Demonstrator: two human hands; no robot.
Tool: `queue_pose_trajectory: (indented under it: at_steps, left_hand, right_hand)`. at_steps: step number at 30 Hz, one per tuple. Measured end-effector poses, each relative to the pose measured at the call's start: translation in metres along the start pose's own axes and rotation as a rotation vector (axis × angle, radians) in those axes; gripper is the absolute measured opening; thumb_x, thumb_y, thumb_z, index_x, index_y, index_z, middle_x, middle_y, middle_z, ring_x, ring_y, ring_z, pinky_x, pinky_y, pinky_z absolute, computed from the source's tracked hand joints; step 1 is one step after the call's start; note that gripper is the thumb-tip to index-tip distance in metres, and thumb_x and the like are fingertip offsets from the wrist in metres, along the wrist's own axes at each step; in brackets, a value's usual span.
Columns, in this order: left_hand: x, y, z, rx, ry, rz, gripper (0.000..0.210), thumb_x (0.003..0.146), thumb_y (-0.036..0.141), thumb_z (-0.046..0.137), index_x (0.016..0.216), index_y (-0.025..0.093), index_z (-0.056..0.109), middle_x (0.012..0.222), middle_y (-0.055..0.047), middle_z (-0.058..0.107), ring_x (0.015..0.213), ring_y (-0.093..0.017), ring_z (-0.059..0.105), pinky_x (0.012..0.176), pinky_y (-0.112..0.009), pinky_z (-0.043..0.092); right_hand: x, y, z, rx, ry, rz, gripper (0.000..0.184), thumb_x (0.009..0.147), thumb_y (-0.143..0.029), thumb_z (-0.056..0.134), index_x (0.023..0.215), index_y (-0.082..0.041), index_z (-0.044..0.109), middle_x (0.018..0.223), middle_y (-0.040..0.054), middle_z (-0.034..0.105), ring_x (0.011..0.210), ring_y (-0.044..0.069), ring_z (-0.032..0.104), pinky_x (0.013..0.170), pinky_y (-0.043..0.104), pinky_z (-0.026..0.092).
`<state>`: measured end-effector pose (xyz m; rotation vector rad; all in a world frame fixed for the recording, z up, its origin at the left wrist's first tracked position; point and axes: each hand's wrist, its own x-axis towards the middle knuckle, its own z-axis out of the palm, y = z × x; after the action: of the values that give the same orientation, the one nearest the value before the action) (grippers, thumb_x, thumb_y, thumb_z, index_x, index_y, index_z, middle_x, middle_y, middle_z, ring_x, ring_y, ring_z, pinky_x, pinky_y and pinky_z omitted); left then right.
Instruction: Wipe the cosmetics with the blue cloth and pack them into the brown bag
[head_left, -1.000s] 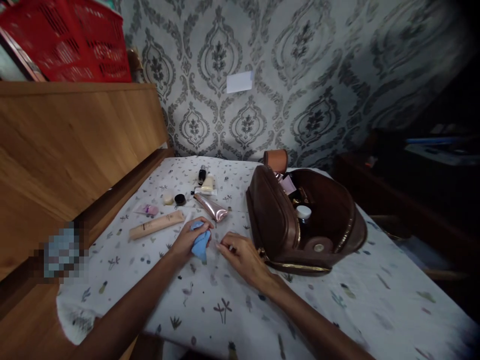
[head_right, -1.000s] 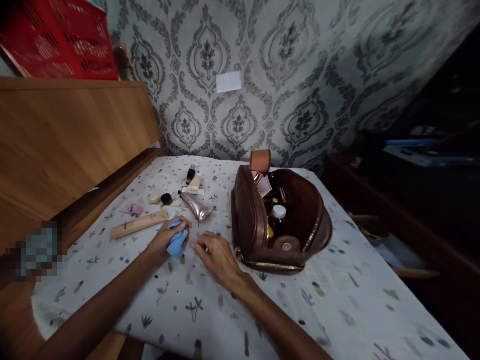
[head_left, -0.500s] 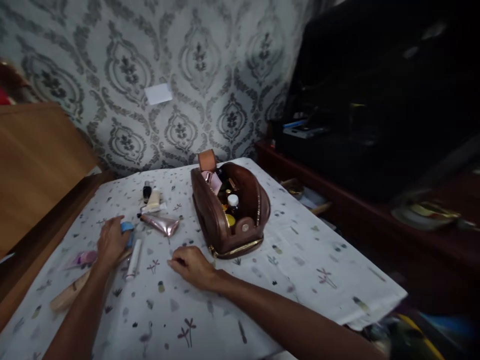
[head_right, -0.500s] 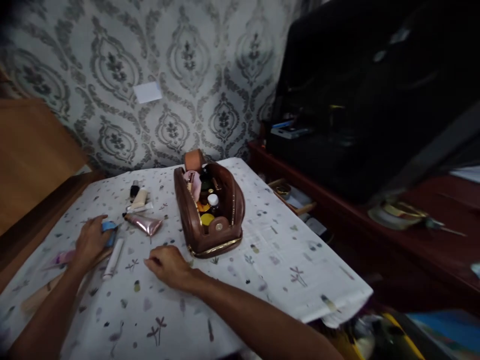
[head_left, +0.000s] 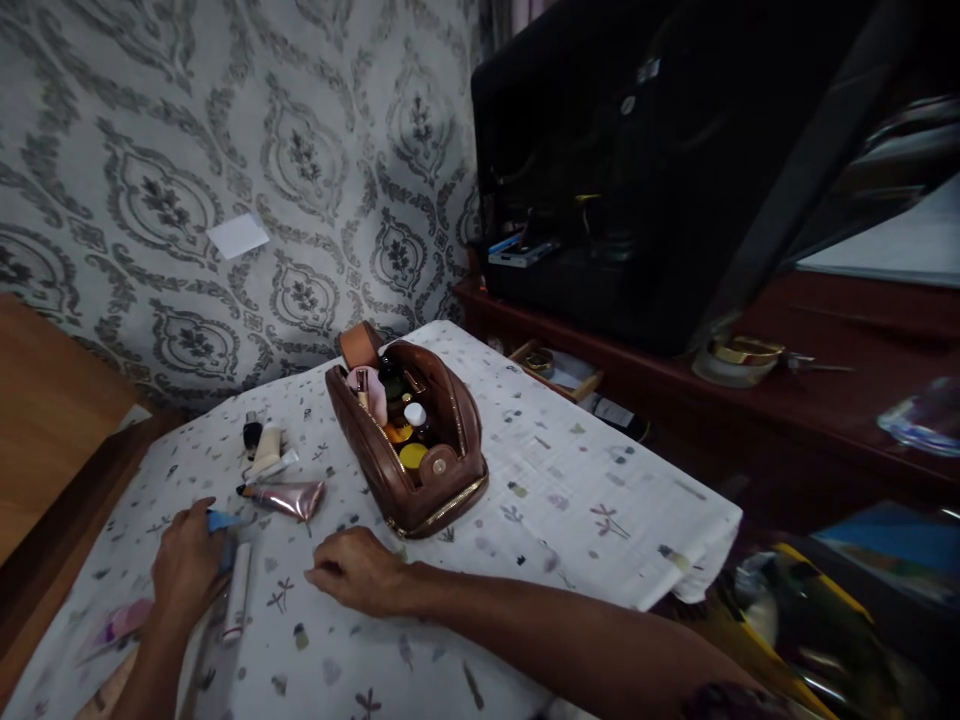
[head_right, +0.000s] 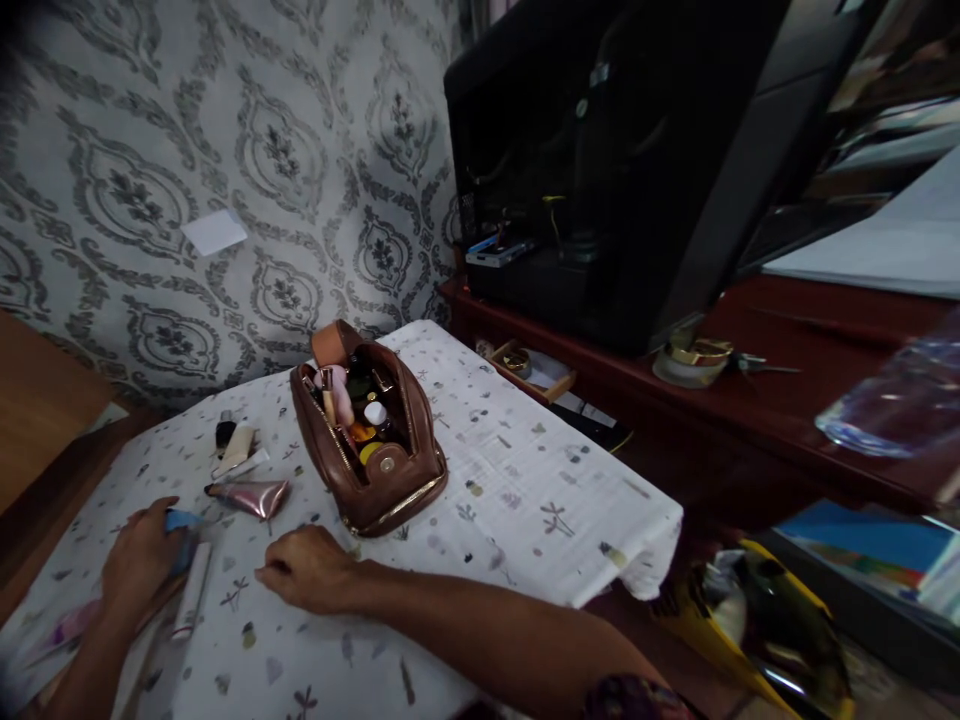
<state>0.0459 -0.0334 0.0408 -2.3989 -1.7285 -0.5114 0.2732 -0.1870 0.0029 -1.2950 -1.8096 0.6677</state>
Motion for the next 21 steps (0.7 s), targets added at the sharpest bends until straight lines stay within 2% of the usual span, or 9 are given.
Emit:
queue_pose_trajectory:
  at_steps: [2, 4, 6, 9, 13, 15, 17, 21]
  left_hand:
    - [-0.008, 0.022, -0.010, 0.030, 0.026, -0.004, 0.045, 0.083, 0.030, 0.043, 0.124, 0.015, 0.058, 0.109, -0.017, 0.063, 0.099, -0.036, 0.062, 0.080, -0.048, 0.052]
    - [-0.020, 0.044, -0.015, -0.075, 0.060, 0.079, 0.045, 0.083, 0.027, 0.044, 0.124, 0.017, 0.057, 0.113, -0.014, 0.063, 0.105, -0.033, 0.061, 0.088, -0.046, 0.050]
    - [-0.035, 0.063, -0.015, -0.222, 0.033, 0.177, 0.049, 0.078, 0.021, 0.045, 0.125, 0.019, 0.056, 0.116, -0.011, 0.064, 0.110, -0.030, 0.060, 0.095, -0.044, 0.048]
    - [-0.056, 0.084, -0.009, -0.379, -0.014, 0.209, 0.050, 0.074, 0.019, 0.045, 0.123, 0.018, 0.056, 0.117, -0.011, 0.065, 0.112, -0.030, 0.060, 0.098, -0.045, 0.047]
    - [-0.073, 0.103, -0.001, -0.569, -0.065, 0.209, 0.051, 0.073, 0.018, 0.047, 0.124, 0.019, 0.056, 0.121, -0.010, 0.066, 0.112, -0.029, 0.061, 0.099, -0.045, 0.046]
    - [-0.077, 0.109, 0.001, -0.663, -0.089, 0.222, 0.052, 0.072, 0.018, 0.048, 0.123, 0.020, 0.056, 0.120, -0.009, 0.067, 0.110, -0.028, 0.063, 0.096, -0.043, 0.048]
    - [-0.079, 0.111, 0.002, -0.725, -0.106, 0.224, 0.050, 0.073, 0.018, 0.049, 0.122, 0.020, 0.056, 0.117, -0.009, 0.069, 0.106, -0.027, 0.064, 0.094, -0.041, 0.049]
    - [-0.081, 0.108, -0.002, -0.800, -0.129, 0.188, 0.038, 0.079, 0.022, 0.051, 0.116, 0.019, 0.059, 0.112, -0.009, 0.070, 0.102, -0.026, 0.065, 0.091, -0.039, 0.048]
  right_hand:
    - [0.001, 0.000, 0.000, 0.015, 0.022, 0.012, 0.021, 0.087, -0.026, 0.063, 0.069, -0.016, 0.064, 0.067, -0.0012, 0.063, 0.063, 0.012, 0.051, 0.061, 0.022, 0.035]
    - [0.001, -0.001, -0.001, 0.036, 0.056, 0.024, 0.018, 0.087, -0.024, 0.063, 0.071, -0.016, 0.064, 0.070, -0.0003, 0.064, 0.065, 0.012, 0.052, 0.063, 0.022, 0.036]
    - [0.000, -0.001, -0.001, 0.060, 0.094, 0.029, 0.012, 0.087, -0.021, 0.062, 0.075, -0.017, 0.064, 0.075, 0.0005, 0.064, 0.070, 0.013, 0.055, 0.067, 0.022, 0.039]
    - [0.000, 0.001, -0.001, 0.094, 0.150, 0.039, 0.004, 0.085, -0.015, 0.061, 0.085, -0.018, 0.062, 0.083, 0.0011, 0.063, 0.079, 0.015, 0.057, 0.073, 0.024, 0.043]
    - [0.000, 0.006, -0.001, 0.119, 0.218, 0.052, 0.030, 0.080, -0.004, 0.055, 0.105, -0.020, 0.058, 0.099, 0.0041, 0.061, 0.089, 0.017, 0.058, 0.083, 0.029, 0.046]
    - [0.000, 0.007, -0.001, 0.114, 0.213, 0.050, 0.043, 0.077, 0.000, 0.053, 0.116, -0.020, 0.055, 0.106, 0.0065, 0.059, 0.097, 0.019, 0.057, 0.089, 0.033, 0.047]
    - [0.000, 0.008, -0.001, 0.104, 0.178, 0.039, 0.049, 0.076, 0.001, 0.052, 0.120, -0.021, 0.055, 0.111, 0.0073, 0.057, 0.103, 0.020, 0.056, 0.094, 0.035, 0.046]
    - [0.000, 0.007, -0.001, 0.079, 0.123, 0.021, 0.049, 0.074, -0.002, 0.058, 0.120, -0.022, 0.057, 0.111, 0.0070, 0.057, 0.110, 0.023, 0.053, 0.099, 0.040, 0.043]
